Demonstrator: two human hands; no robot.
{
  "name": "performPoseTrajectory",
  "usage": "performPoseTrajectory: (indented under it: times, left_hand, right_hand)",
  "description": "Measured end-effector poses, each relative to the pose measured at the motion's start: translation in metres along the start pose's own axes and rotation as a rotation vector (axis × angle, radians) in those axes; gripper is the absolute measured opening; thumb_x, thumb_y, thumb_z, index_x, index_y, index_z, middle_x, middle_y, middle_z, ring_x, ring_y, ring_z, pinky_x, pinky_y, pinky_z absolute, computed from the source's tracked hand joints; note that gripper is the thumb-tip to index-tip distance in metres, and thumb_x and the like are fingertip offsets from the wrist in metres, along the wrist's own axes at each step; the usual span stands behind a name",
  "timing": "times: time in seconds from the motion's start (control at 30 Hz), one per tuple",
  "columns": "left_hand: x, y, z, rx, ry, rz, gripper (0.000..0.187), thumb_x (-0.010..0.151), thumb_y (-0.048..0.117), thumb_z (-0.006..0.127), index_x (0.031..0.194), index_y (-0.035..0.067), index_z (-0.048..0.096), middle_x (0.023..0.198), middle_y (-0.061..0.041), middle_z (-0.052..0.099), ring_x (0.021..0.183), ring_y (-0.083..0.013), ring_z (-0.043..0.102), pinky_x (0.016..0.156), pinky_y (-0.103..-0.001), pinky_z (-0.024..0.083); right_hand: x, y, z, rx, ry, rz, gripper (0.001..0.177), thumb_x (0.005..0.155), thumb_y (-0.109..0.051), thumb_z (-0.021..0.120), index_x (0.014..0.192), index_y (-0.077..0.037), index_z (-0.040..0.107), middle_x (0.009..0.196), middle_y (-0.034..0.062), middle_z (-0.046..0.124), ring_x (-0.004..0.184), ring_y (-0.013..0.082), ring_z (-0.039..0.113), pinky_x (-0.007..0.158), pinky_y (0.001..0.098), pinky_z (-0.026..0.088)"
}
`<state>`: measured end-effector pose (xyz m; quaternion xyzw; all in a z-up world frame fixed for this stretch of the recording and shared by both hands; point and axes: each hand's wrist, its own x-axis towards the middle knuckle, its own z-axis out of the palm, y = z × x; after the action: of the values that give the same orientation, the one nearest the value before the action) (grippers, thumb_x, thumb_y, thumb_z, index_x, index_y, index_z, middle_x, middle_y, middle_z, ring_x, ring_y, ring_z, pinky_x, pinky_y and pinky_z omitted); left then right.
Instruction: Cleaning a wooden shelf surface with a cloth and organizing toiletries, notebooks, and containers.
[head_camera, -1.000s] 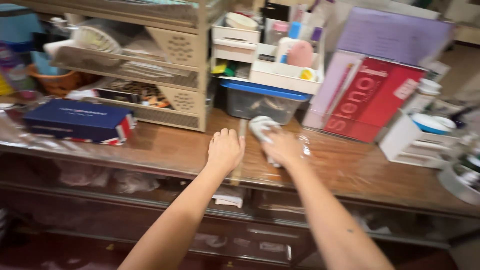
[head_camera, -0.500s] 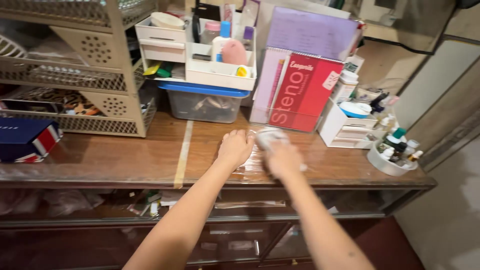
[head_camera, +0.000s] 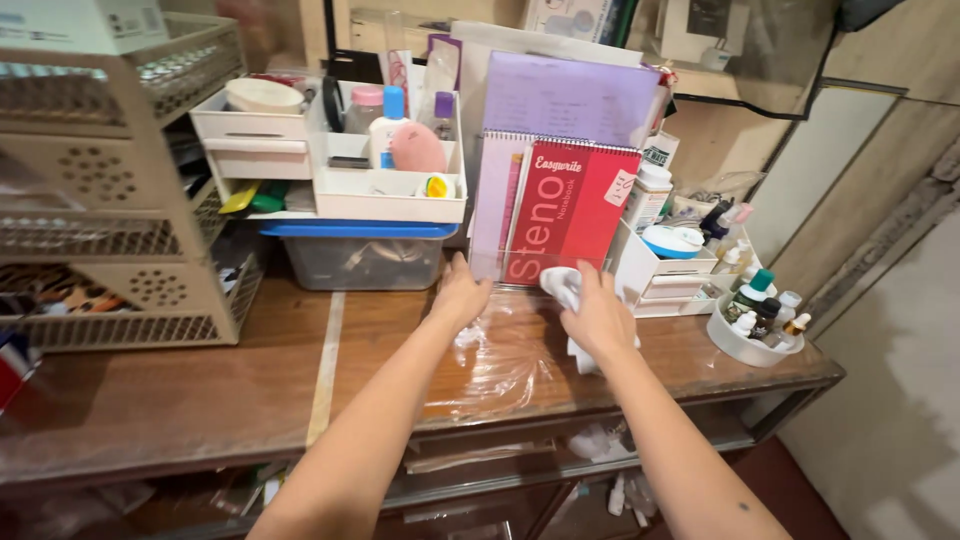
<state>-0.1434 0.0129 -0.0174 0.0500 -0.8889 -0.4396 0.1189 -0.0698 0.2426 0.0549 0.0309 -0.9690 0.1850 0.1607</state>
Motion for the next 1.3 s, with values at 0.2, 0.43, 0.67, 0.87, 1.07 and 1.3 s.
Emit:
performPoseTrajectory:
  times: [0.2,0.43,0.67,0.87,1.07,1.3]
  left_hand:
    - [0.046,-0.003,0.021,-0.13,0.171,0.018,0.095,0.089,0.04,0.068,0.158,-0.002,0.019,0.159,-0.032,0.031,0.148,-0.0428,0.033,0.12,-0.044,0.03]
    - [0.063,0.007,0.026,-0.209,0.25,-0.088,0.093,0.086,0.044,0.07,0.156,0.001,0.028,0.15,-0.031,0.045,0.139,-0.0433,0.047,0.116,-0.044,0.038]
    - [0.075,0.019,0.039,-0.262,0.39,-0.27,0.076,0.088,0.024,0.053,0.158,0.006,0.031,0.133,-0.032,0.061,0.125,-0.0467,0.058,0.109,-0.049,0.044]
    - [0.047,0.049,0.029,-0.285,0.463,-0.366,0.074,0.083,0.022,0.054,0.154,0.01,0.036,0.132,-0.026,0.064,0.124,-0.0413,0.062,0.106,-0.047,0.048]
    - [0.025,0.044,0.03,-0.223,0.526,-0.348,0.072,0.085,0.024,0.053,0.153,0.011,0.037,0.135,-0.027,0.061,0.127,-0.0434,0.057,0.107,-0.049,0.045]
    - [-0.016,0.057,0.022,-0.162,0.513,-0.386,0.066,0.088,0.024,0.049,0.152,0.011,0.037,0.136,-0.027,0.06,0.126,-0.0445,0.058,0.106,-0.051,0.046]
  right_hand:
    - [0.037,-0.002,0.005,-0.026,-0.033,-0.129,0.089,0.07,-0.012,0.075,0.149,-0.018,0.034,0.16,0.0067,0.032,0.123,0.0353,0.058,0.094,0.0484,0.051]
    - [0.065,0.01,0.008,-0.089,-0.09,-0.25,0.074,0.072,-0.016,0.077,0.138,-0.013,0.043,0.144,0.0086,0.048,0.116,0.0367,0.062,0.089,0.0487,0.054]
    - [0.081,0.011,-0.01,-0.032,-0.165,-0.303,0.062,0.071,-0.039,0.087,0.117,-0.009,0.059,0.126,0.0131,0.054,0.108,0.0387,0.064,0.089,0.0499,0.052]
    - [0.082,0.021,-0.018,0.003,-0.211,-0.358,0.058,0.066,-0.037,0.089,0.109,-0.007,0.063,0.119,0.0133,0.055,0.106,0.0372,0.064,0.087,0.049,0.052]
    - [0.066,0.028,-0.029,0.036,-0.231,-0.392,0.057,0.064,-0.036,0.088,0.108,-0.009,0.065,0.118,0.0117,0.056,0.105,0.0362,0.065,0.088,0.0482,0.052]
    - [0.039,0.037,-0.036,0.019,-0.226,-0.437,0.044,0.071,-0.029,0.078,0.109,-0.01,0.066,0.121,0.0121,0.057,0.106,0.0362,0.065,0.089,0.0472,0.053]
